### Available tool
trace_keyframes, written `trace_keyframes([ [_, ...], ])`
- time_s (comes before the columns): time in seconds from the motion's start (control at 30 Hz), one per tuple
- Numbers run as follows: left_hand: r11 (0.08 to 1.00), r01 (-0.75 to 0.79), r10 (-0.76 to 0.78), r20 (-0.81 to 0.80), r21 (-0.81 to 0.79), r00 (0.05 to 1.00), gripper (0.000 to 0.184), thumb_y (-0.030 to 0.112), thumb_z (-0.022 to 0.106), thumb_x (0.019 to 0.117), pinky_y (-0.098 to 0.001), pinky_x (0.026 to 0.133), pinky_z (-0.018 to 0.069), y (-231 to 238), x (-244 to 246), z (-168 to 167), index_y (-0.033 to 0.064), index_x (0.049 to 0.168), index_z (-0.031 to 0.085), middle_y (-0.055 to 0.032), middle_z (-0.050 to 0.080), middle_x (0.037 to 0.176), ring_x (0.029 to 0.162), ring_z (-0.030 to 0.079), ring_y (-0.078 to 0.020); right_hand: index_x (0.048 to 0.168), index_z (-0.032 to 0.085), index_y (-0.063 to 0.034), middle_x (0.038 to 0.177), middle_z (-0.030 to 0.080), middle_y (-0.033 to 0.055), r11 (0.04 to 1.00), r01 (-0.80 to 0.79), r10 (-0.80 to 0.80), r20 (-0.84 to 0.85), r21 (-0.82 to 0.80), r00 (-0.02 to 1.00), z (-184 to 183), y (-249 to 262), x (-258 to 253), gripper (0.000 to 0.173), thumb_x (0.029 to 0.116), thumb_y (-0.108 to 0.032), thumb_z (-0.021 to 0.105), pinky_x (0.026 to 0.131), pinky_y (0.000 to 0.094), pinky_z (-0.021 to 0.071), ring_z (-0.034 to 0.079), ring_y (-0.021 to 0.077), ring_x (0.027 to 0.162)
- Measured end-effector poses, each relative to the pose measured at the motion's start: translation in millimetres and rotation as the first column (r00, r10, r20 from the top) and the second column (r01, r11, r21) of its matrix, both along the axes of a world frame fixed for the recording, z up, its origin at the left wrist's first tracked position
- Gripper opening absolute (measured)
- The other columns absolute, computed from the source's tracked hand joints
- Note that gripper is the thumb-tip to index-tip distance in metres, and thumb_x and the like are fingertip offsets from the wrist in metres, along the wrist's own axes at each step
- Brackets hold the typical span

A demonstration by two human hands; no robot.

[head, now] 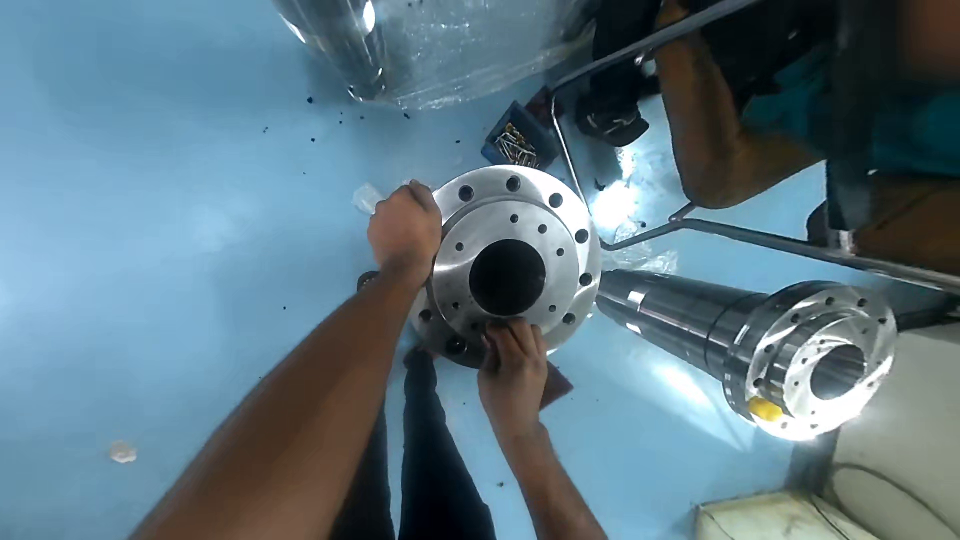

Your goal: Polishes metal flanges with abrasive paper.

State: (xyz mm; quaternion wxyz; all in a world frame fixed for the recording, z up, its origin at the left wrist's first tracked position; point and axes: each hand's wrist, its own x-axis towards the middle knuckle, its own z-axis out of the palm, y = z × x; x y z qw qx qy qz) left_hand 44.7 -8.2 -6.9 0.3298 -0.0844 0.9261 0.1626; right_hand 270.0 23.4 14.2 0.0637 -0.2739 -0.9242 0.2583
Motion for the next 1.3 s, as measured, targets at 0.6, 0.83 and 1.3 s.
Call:
trace_keyframes([
  [0.6, 1.000, 0.007, -0.008, 0.019, 0.015, 1.000, 0.057, 0.036, 0.024, 0.1130, -0.0584, 0.081, 0.0531, -1, 0, 3, 0.0017, 0.097, 0.068, -0.0214, 0.071, 0.102, 0.104, 0.070, -0.0380, 0.091, 0.077, -0.0032, 0.095, 0.069, 0.0111, 0.998, 0.023, -0.024, -0.020, -0.054, 1.000, 1, 1, 1, 0.013, 0.0866, -0.002, 0.065, 0.081, 0.0424, 0.0533, 0.065, 0.0277, 0.091],
  [0.83, 1.000, 0.005, -0.005, 0.004, 0.024, 1.000, 0.056, 0.036, 0.025, 0.1130, -0.0566, 0.079, 0.0538, -2, -2, 0, 0.0032, 0.096, 0.067, -0.0195, 0.072, 0.098, 0.102, 0.071, -0.0369, 0.088, 0.078, -0.0032, 0.090, 0.069, 0.0094, 0.998, 0.056, -0.057, -0.025, -0.028, 0.998, -3, -8, 32, 0.016, 0.0844, -0.003, 0.063, 0.082, 0.0361, 0.0538, 0.065, 0.0239, 0.089],
  [1.3, 1.000, 0.011, -0.011, -0.006, 0.023, 1.000, 0.056, 0.035, 0.024, 0.1127, -0.0574, 0.080, 0.0531, -2, 0, 0, 0.0030, 0.095, 0.067, -0.0204, 0.071, 0.101, 0.104, 0.071, -0.0367, 0.088, 0.075, -0.0022, 0.093, 0.068, 0.0107, 0.998, 0.009, -0.010, -0.018, -0.055, 1.000, 2, 5, -6, 0.010, 0.0859, 0.000, 0.065, 0.080, 0.0403, 0.0524, 0.063, 0.0266, 0.089],
])
